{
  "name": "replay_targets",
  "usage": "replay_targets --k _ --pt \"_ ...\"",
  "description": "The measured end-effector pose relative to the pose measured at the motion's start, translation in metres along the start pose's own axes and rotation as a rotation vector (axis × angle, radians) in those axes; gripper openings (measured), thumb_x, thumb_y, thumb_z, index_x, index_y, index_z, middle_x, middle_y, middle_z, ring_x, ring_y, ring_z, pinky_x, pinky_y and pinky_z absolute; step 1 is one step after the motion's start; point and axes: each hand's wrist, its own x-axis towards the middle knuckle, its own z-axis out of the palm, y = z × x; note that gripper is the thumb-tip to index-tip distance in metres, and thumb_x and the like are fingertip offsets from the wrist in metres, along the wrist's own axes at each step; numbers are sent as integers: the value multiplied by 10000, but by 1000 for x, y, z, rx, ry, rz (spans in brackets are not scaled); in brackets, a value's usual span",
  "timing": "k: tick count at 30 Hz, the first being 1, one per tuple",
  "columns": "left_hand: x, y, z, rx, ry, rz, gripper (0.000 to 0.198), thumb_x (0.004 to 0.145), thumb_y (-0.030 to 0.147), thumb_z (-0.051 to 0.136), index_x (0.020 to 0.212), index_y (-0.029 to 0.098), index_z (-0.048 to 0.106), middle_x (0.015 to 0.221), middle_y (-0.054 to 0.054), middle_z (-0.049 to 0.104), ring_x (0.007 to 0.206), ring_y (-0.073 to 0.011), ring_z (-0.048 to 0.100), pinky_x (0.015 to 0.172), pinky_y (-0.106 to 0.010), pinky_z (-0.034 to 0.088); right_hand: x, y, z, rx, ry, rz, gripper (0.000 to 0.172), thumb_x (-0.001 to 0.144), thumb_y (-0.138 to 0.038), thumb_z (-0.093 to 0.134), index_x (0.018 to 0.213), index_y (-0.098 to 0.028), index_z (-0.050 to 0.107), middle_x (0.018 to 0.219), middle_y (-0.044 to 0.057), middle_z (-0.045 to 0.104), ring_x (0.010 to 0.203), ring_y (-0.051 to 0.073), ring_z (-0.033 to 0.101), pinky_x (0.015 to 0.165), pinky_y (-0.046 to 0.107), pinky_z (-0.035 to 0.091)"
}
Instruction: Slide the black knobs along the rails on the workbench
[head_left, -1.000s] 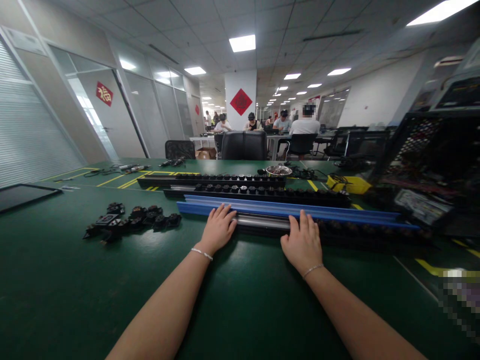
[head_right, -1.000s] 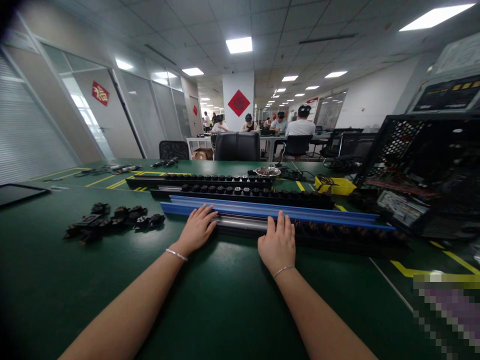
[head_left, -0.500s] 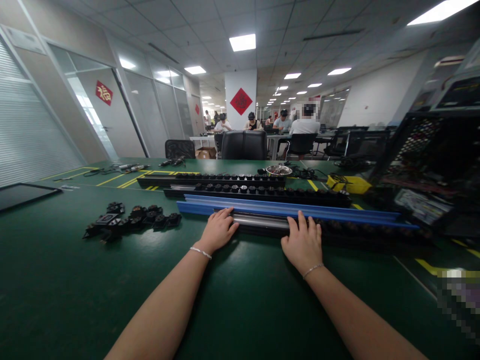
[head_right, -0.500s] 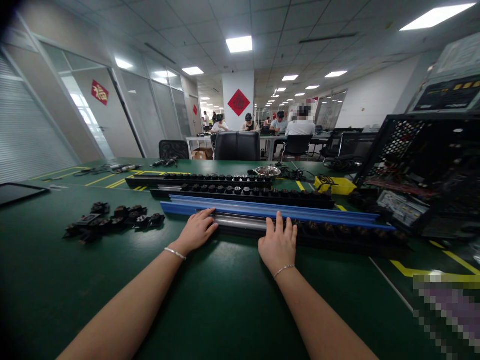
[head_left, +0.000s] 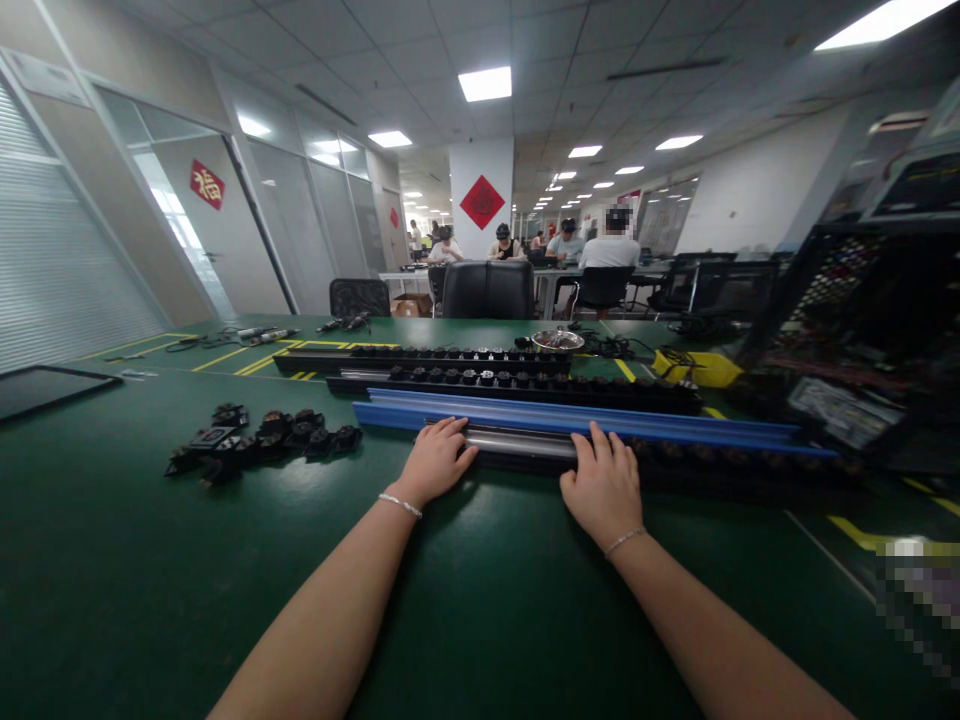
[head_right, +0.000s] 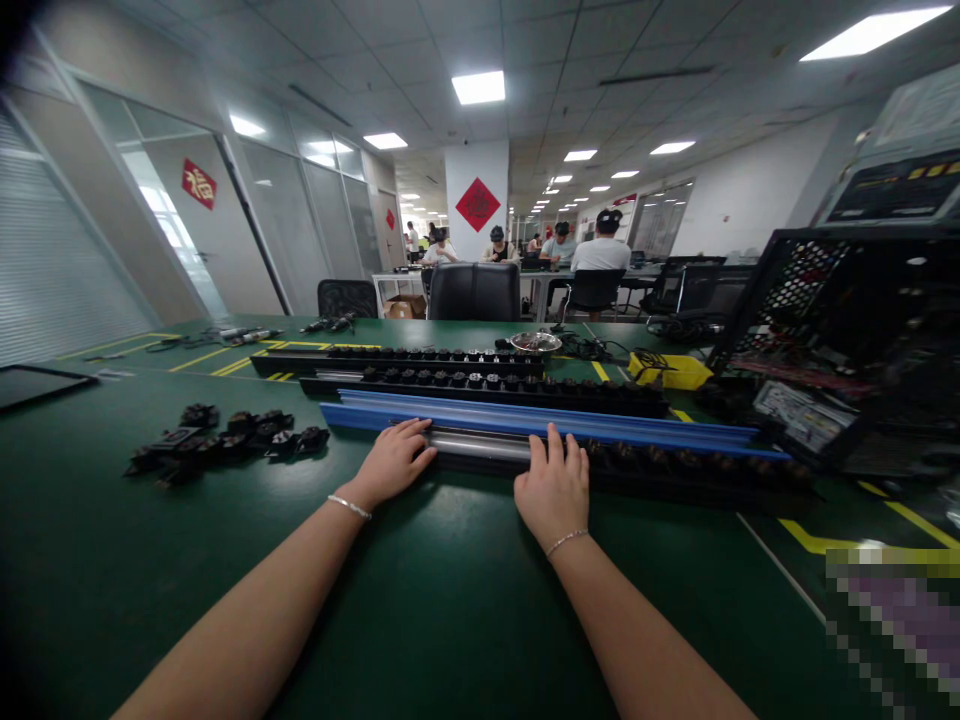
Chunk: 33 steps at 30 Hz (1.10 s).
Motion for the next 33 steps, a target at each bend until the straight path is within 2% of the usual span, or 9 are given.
replay_targets --k 4,9,15,22,33 --pt "0 0 0 -10 -1 -4 350 893 426 394 814 209 657 1318 -48 538 1232 -255 453 1008 -469 368 1 1 2 40 24 -22 468 746 -198 472 1200 -118 556 1376 165 408 1257 326 339 990 436 362" --pt "0 -1 1 -19 -1 -1 359 894 432 387 820 210 660 1322 -48 534 1236 -253 447 1009 -466 371 1 3 5 79 51 -50 434 757 -186 458 1168 -102 570 1376 179 391 1253 318 348 990 440 371" --pt "0 -2 0 -27 -8 -4 357 892 430 392 819 211 664 1318 -48 538 1235 -250 448 1012 -463 371 2 1 0 85 12 -23 457 758 -182 448 1197 -94 543 1398 191 373 1260 316 342 992 432 360" --pt "1 -5 0 -49 -19 16 358 894 428 396 833 202 667 1316 -54 540 1233 -235 452 1028 -434 359 1 1 -2 14 3 38 548 729 -181 472 1272 -106 465 1374 196 406 1106 290 484 946 420 358" --pt "2 -5 -1 -38 -27 16 355 895 428 401 837 199 666 1326 -49 532 1231 -229 455 1032 -420 361 0 1 0 5 11 5 497 745 -199 447 1233 -119 502 1363 169 430 1082 276 492 947 422 333"
